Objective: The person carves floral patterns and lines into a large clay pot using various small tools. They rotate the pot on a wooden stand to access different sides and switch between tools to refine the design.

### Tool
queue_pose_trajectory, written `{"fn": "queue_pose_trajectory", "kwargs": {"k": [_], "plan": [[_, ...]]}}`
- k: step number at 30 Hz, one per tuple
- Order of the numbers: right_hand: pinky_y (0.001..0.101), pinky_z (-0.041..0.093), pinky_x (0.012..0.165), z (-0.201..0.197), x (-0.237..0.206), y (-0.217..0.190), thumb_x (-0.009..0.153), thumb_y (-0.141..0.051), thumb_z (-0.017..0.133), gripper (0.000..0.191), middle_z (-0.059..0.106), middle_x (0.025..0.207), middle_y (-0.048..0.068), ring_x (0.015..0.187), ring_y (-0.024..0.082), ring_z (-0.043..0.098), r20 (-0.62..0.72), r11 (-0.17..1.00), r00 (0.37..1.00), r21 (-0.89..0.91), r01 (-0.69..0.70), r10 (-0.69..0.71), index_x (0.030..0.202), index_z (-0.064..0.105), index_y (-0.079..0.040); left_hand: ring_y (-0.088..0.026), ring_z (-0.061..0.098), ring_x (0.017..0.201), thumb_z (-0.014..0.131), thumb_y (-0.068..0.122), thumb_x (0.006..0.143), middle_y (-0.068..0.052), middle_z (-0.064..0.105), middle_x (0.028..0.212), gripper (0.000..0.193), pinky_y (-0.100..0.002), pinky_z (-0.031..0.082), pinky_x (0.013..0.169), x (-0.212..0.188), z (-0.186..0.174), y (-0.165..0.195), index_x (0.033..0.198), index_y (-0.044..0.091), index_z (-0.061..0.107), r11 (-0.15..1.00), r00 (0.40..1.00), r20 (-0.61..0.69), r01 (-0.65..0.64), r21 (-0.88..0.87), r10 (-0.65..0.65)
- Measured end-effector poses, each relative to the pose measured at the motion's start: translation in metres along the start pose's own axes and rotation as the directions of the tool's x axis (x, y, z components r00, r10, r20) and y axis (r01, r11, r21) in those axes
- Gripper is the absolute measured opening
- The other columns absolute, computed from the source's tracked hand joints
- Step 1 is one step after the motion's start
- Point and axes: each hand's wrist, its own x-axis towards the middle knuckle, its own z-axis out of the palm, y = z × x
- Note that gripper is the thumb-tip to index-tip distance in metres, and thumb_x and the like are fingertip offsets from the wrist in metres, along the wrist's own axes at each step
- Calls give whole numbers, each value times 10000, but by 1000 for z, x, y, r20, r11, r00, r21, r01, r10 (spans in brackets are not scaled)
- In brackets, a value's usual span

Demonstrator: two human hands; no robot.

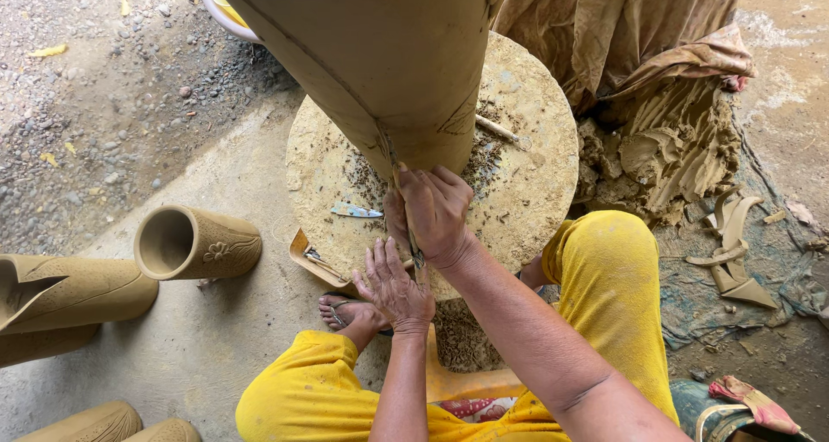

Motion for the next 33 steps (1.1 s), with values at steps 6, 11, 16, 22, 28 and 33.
{"fn": "queue_pose_trajectory", "kwargs": {"k": [6, 11, 16, 22, 28, 33], "plan": [[320, 408, 481, -3, -10, 6, 877, 76, 627, 158, 516, 615, -20, 503, 131, 549, 32, 1000, 999, 23, -11, 11, 998, 550, 10, -353, 323, 1498, 383, 573, 1037, -135, 399, 1601, 705, -649, 95, 1207, 2, -1, -3, 1553, 92, 384, 1000, 1000, 5, -9, -9, 9], [337, 427, 501, -8, -22, 11, 863, 83, 623, 152, 551, 643, 23, 518, 168, 560, 75, 999, 997, 43, -14, 10, 982, 547, 25, -350, 322, 1498, 386, 593, 1034, -135, 409, 1596, 713, -648, 92, 1205, 4, 0, -8, 1546, 97, 392, 999, 1000, 17, -8, -37, 9], [340, 432, 499, -7, -38, 21, 866, 76, 626, 137, 582, 660, 34, 536, 168, 589, 90, 999, 996, 37, 1, -5, 981, 560, 43, -345, 321, 1500, 389, 619, 1030, -129, 413, 1605, 732, -646, 94, 1212, 7, 0, -11, 1552, 105, 394, 1000, 999, 29, -13, -29, 14], [319, 463, 465, 8, -71, 44, 928, 38, 622, 55, 612, 632, 21, 507, 134, 583, 95, 999, 995, 45, 14, -18, 943, 592, -5, -340, 312, 1512, 361, 622, 1028, -121, 419, 1596, 734, -653, 91, 1205, 10, 0, -15, 1553, 111, 402, 999, 999, 43, -26, -38, 28], [316, 494, 495, 7, -92, 58, 952, 55, 618, 74, 626, 647, 37, 554, 147, 630, 131, 998, 990, 31, 48, -52, 926, 587, -7, -328, 296, 1533, 332, 614, 1053, -111, 420, 1594, 706, -645, 89, 1227, 14, 3, -26, 1550, 118, 407, 998, 997, 73, -28, -52, 31], [322, 501, 521, 4, -86, 59, 929, 74, 610, 78, 645, 682, 55, 590, 164, 653, 174, 997, 983, 52, 56, -64, 943, 574, 6, -306, 300, 1537, 369, 623, 1050, -99, 422, 1601, 707, -633, 90, 1237, 17, 1, -34, 1552, 128, 409, 998, 996, 79, -42, -52, 46]]}}
